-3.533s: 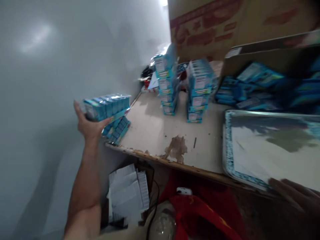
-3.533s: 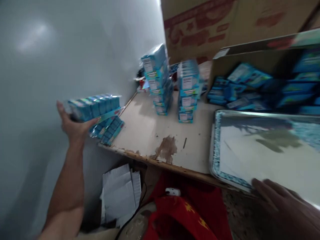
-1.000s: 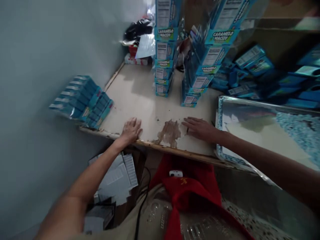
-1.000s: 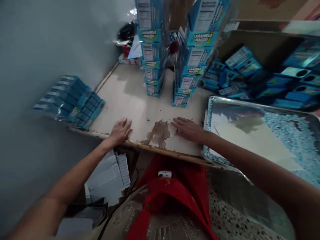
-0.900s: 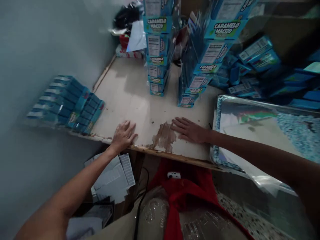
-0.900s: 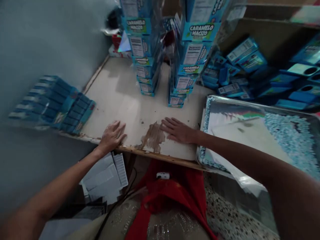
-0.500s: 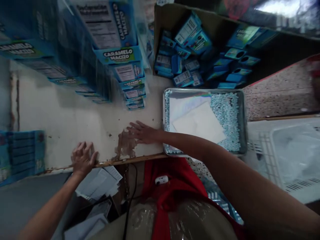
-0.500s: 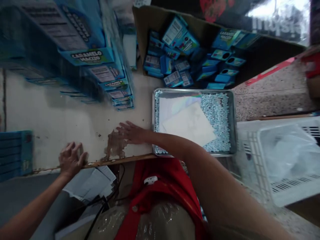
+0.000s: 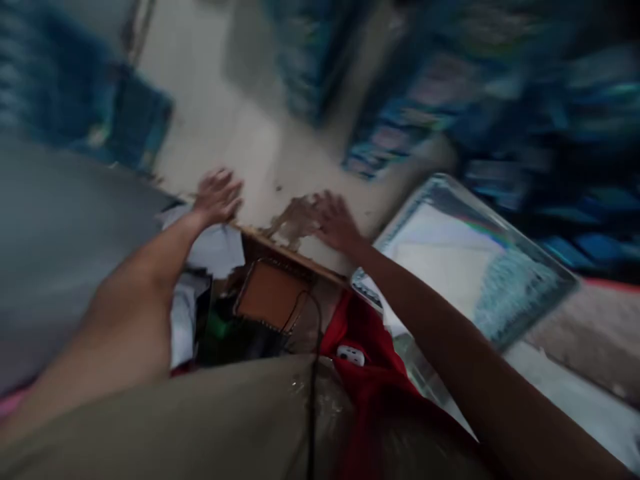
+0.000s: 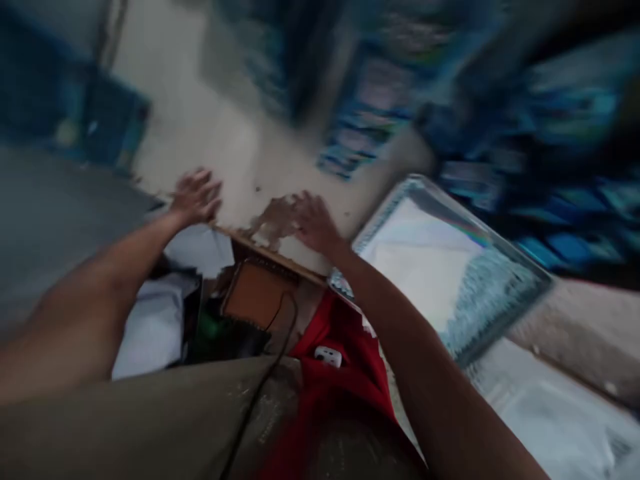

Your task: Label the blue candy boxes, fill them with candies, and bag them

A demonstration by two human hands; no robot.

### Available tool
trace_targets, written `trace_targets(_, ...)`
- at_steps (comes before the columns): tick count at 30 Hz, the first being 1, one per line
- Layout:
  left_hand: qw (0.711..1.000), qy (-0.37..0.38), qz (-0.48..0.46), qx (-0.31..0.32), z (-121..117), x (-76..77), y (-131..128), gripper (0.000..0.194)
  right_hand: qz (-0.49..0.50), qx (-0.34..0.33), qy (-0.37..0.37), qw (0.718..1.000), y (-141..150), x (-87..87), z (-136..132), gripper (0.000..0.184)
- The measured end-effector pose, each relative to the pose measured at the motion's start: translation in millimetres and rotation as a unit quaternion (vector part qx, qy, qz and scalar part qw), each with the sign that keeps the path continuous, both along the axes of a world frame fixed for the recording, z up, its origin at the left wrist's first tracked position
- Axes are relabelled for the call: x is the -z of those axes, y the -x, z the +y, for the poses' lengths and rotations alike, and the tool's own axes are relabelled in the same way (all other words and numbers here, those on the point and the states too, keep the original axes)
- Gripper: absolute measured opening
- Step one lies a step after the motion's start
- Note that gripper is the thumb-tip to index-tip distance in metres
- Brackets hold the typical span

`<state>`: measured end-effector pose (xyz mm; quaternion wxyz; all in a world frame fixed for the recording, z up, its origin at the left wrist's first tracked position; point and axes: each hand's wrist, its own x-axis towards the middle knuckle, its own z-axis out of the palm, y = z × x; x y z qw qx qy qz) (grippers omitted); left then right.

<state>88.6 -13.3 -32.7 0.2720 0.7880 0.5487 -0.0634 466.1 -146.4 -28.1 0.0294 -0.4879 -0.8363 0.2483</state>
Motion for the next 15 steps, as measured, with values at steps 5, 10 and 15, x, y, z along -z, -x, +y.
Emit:
trace_targets(5, 0.997, 0.022, -0.074, 0.0, 14, 20.9, 12, 0.077, -0.066, 0.003, 0.053, 0.996, 0, 12.8, 4, 0.066)
trace_targets(10, 0.985, -0.083, -0.006, -0.152, -21, 19.0, -12, 0.074, -0.121, -0.009, 0.027, 0.992, -4, 3.9, -3, 0.069)
trace_targets(15, 0.791, -0.029, -0.063, -0.607, -215, 5.1, -69, 0.068, -0.135, -0.026, -0.024, 0.99, -16, 18.3, -8, 0.072)
